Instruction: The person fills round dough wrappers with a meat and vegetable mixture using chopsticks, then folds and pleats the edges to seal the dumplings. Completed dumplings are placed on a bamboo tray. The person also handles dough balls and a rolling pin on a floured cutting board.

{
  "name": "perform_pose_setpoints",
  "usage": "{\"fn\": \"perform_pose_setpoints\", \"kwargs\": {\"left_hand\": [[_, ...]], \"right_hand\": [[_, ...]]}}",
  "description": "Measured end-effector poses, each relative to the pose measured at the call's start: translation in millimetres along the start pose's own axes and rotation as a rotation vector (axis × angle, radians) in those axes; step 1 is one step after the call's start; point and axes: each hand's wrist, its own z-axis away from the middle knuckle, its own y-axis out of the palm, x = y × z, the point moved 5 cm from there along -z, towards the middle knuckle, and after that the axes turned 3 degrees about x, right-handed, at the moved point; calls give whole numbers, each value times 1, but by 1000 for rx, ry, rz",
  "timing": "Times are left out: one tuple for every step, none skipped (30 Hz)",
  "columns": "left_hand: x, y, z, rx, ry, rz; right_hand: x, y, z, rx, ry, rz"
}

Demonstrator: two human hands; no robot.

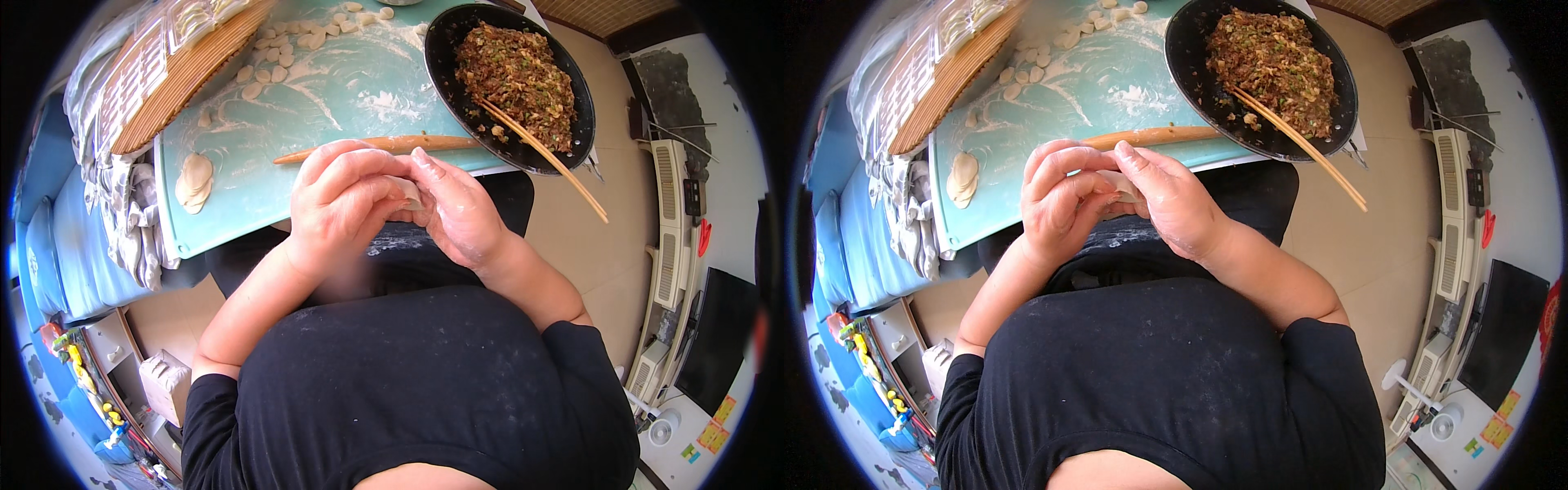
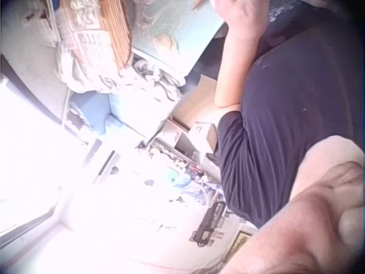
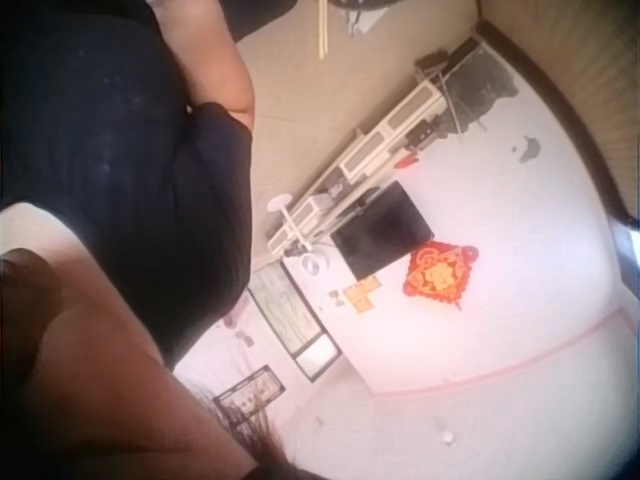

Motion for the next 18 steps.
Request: {"fn": "perform_pose_setpoints", "kwargs": {"left_hand": [[1,1,2,22,-19,5],[1,-1,1,-6,-24,14],[-1,-3,-1,-35,-29,23],[-2,-4,-2,-64,-35,31],[0,-4,-1,-115,-115,88],[2,-4,1,-166,-194,145],[4,-3,4,-168,-233,170],[7,-3,8,-170,-272,195],[10,-4,13,-124,-272,187],[12,-3,17,-78,-271,179],[12,-4,17,-97,-229,210],[12,-4,17,-93,-207,196],[11,-4,16,-89,-186,182],[10,-4,16,-85,-164,168],[10,-4,15,-90,-160,145],[9,-4,15,-96,-157,123],[9,-4,15,-101,-153,100],[9,-4,15,-97,-149,88]], "right_hand": [[0,1,0,-5,12,-12],[0,1,1,-10,24,-24],[0,0,0,-9,11,-48],[-1,-1,-1,-8,-2,-73],[-1,-2,-2,-6,-15,-97],[-1,-2,-3,4,-12,-109],[0,-3,-4,14,-9,-120],[0,-3,-4,24,-7,-132],[1,-4,-4,20,-5,-134],[1,-4,-3,17,-3,-136],[1,-5,-3,13,-2,-138],[0,-5,-2,9,2,-140],[0,-4,-3,4,-5,-143],[1,-3,-3,-1,-12,-147],[1,-2,-3,-6,-19,-149],[1,-2,-4,-7,-19,-144],[0,-3,-4,-7,-18,-139],[-1,-3,-4,-8,-17,-134]]}}
